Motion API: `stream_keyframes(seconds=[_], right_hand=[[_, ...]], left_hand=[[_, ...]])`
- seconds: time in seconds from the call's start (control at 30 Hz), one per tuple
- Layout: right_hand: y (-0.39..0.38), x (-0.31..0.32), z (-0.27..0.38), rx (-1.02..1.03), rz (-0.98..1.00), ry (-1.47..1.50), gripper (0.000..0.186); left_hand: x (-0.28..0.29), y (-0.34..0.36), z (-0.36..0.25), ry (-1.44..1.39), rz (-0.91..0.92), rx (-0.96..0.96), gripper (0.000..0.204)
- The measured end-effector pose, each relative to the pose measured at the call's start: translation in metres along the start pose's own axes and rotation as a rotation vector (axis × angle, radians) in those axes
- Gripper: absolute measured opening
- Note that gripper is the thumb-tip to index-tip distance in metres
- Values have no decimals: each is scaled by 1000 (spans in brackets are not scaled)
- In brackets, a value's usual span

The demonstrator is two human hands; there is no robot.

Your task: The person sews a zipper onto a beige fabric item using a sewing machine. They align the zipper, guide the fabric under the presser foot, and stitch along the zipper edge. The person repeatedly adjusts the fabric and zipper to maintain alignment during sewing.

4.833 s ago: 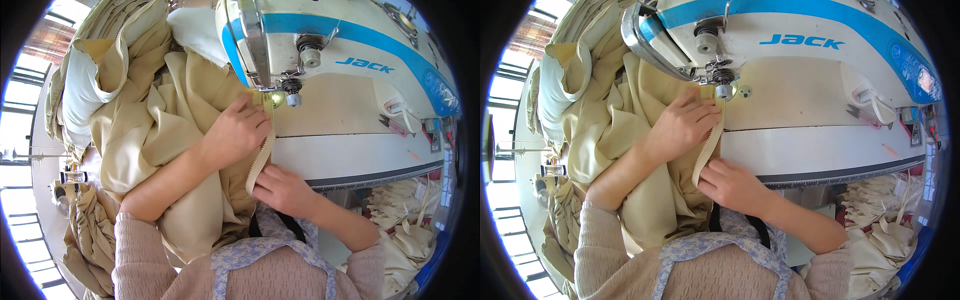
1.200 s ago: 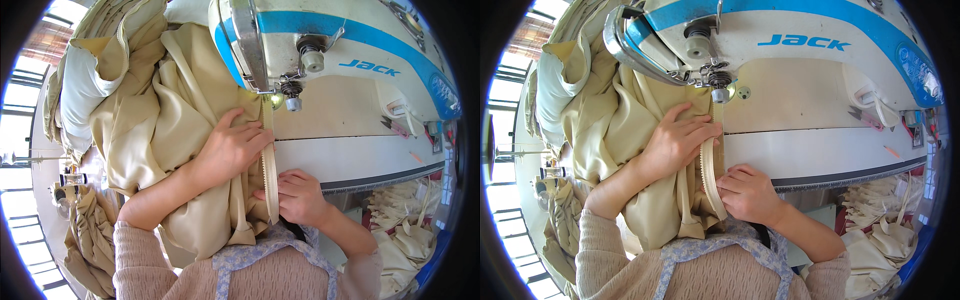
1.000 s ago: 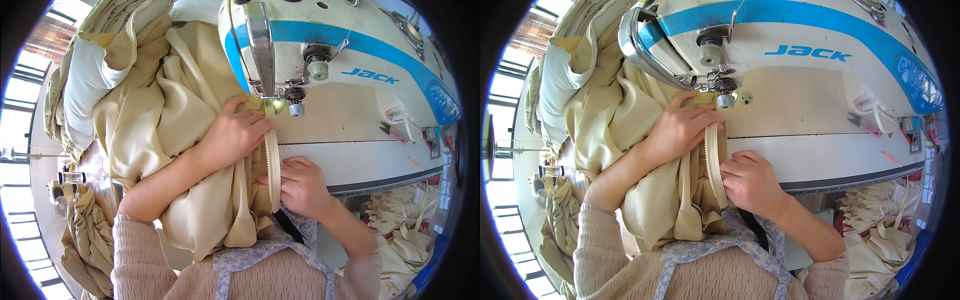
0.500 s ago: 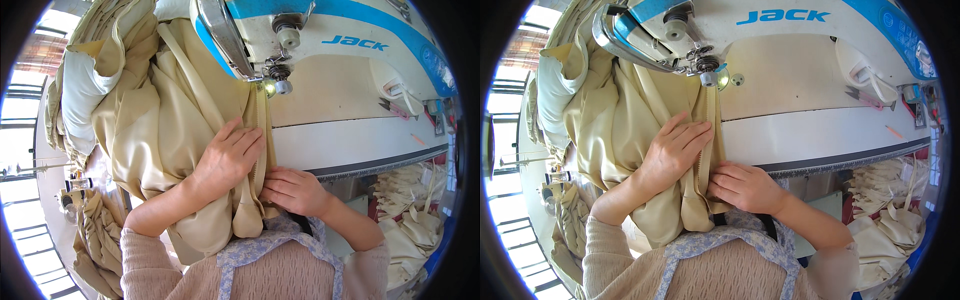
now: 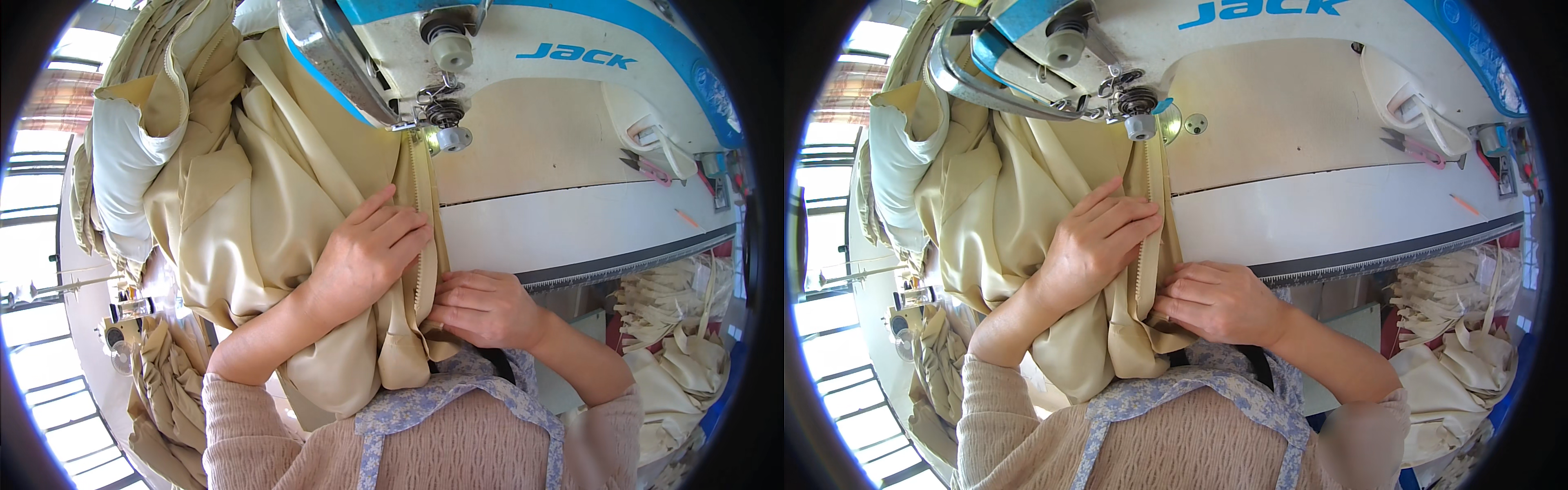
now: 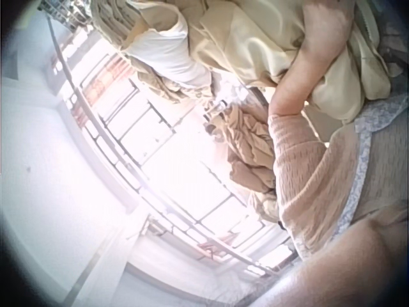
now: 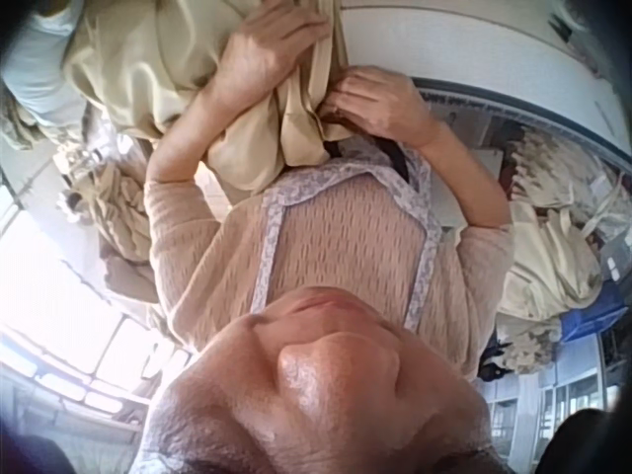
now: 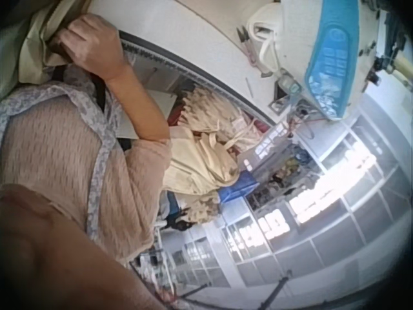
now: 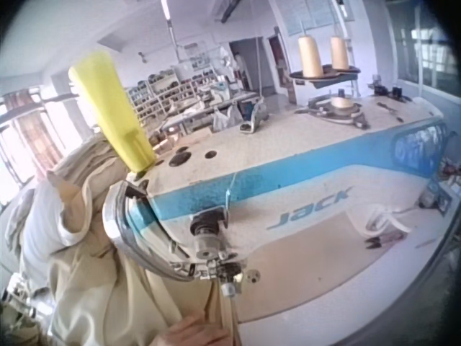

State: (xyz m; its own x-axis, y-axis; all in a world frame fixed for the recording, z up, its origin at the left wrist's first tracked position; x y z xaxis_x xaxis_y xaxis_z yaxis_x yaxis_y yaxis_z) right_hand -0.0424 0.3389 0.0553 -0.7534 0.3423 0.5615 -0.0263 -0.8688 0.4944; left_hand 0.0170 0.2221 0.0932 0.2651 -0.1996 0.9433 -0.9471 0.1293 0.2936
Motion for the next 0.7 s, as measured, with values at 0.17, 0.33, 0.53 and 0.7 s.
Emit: stream_keyframes(seconds=[0.17, 0.33, 0.53, 0.7], right_hand=[[1, 0, 0, -1, 13, 7, 18], [3, 0, 0, -15, 27, 7, 17], [10, 2, 0, -56, 58, -30, 17], [23, 6, -13, -105, 103, -45, 18]], left_hand=[[1, 1, 2, -10, -10, -18, 32], [1, 2, 4, -39, -54, -31, 26], [-3, 3, 10, -57, -31, -43, 39], [-3, 12, 30, -39, -39, -52, 35]])
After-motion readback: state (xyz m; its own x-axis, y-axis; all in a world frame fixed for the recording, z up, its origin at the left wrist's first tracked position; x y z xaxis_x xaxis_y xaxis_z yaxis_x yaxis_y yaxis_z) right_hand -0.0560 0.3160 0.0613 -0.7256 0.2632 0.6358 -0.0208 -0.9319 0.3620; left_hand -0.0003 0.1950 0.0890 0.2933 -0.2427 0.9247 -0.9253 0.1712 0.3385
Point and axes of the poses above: each hand's wrist, its own y-axis towards the middle knuckle, its own x-axis out of the back of the hand, z = x × y, the point moved 8 cm from there along y, towards the middle knuckle, and after that the axes turned 11 degrees about -x, right-handed, at the moved point
